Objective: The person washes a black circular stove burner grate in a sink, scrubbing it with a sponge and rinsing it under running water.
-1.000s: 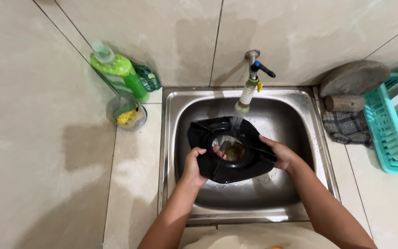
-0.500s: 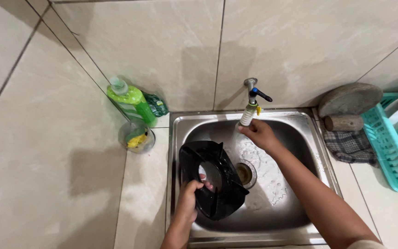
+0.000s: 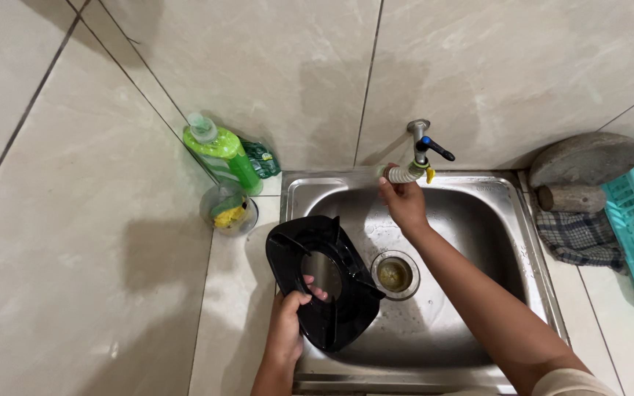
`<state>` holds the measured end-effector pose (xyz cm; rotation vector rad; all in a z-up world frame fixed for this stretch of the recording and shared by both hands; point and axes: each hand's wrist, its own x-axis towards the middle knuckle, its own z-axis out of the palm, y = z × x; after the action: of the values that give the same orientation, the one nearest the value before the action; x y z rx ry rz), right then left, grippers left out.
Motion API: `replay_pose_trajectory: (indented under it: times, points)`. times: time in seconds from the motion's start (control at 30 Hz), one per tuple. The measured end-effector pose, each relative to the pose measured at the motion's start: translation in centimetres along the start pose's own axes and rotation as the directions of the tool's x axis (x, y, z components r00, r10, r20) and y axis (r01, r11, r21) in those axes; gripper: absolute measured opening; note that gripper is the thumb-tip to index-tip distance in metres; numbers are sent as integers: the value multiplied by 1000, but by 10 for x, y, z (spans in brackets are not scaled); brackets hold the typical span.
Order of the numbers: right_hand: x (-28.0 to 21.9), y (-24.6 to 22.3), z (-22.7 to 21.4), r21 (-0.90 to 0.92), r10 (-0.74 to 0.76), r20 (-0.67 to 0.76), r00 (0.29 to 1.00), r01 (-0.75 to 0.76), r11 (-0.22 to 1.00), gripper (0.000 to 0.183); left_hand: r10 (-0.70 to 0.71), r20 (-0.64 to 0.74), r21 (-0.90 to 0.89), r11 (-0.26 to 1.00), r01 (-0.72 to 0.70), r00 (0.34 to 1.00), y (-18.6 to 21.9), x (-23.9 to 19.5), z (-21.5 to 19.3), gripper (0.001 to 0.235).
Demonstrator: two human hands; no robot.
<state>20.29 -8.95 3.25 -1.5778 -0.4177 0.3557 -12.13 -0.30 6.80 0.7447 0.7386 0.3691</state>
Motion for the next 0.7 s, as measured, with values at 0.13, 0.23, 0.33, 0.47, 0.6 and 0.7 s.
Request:
replay_pose_trajectory:
  times: [0.13, 0.23, 0.33, 0.47, 0.6, 0.7]
  points:
    - [-3, 9, -21, -220, -7, 20, 1000, 11, 975, 40, -5, 22, 4, 1000, 5, 1000, -3, 1, 5, 42]
    - [-12, 16, -44, -445, -51, 45, 998, 66, 893, 31, -12, 27, -4, 1000, 12, 1000, -6, 2, 9, 40]
    - [-20, 21, -64, -357, -24, 76, 997, 50, 933, 30, -16, 28, 12, 1000, 16, 999, -9, 1, 11, 39]
    - [-23, 23, -67, -141, 24, 146, 989, -3, 990, 31, -31, 33, 35, 999, 30, 999, -11, 1, 13, 38]
    - [-21, 13, -59, 2, 49, 186, 981, -50, 999, 33, -17, 68, 20, 1000, 16, 998, -14, 1, 15, 38]
    - [-28, 16, -60, 286, 474, 174, 863, -505, 814, 29, -14, 71, 4, 1000, 14, 997, -13, -2, 15, 38]
